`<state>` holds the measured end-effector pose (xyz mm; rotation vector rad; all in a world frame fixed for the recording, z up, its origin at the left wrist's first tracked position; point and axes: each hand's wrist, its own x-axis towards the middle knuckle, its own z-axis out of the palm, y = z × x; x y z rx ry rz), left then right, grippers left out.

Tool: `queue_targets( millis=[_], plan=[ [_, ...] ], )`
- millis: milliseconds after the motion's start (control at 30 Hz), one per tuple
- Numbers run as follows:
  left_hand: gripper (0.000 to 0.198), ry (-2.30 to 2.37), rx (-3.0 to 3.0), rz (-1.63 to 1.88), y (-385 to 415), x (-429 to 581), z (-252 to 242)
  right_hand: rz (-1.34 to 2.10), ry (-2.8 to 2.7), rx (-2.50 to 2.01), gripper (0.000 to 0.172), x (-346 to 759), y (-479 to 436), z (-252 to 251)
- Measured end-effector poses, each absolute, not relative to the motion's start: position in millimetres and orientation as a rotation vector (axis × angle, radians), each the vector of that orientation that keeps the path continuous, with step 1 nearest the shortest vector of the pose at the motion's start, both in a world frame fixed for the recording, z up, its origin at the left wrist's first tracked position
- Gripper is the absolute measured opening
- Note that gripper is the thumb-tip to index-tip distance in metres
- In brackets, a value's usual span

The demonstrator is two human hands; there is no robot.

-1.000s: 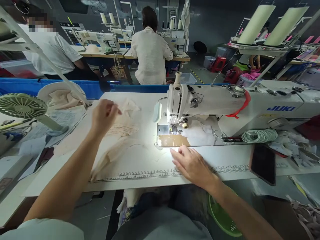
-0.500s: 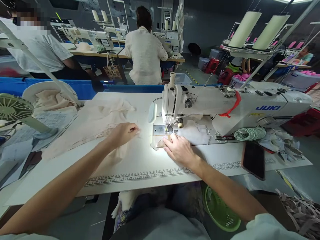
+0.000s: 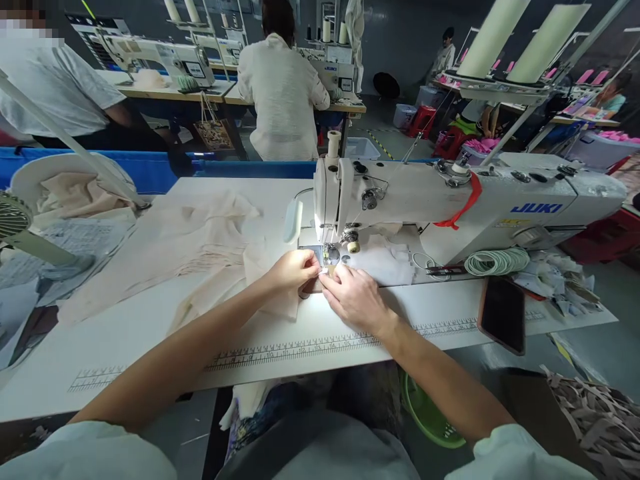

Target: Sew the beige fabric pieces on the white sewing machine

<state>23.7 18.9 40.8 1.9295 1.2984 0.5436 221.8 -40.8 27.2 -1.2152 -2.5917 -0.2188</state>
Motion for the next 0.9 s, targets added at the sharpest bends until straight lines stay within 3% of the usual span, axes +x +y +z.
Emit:
queue_targets(
  millis=[367,767,900],
  plan=[
    [0.014,1.366,1.952,0.451,16.3,26.0,42.4,-0.073,-2.534,-1.315,0.034,235.7,-38.6,31.5],
    [0.015,1.478,2.034,0.336,18.0,30.7,47.0,-0.173,-2.607,-1.346,0.038,225.8,-37.5,30.6],
    [0.018,1.515,2.34,0.386,14.4,26.9,43.8,-0.219,-2.619,-1.31,0.035,222.0,-37.3,29.9]
  ],
)
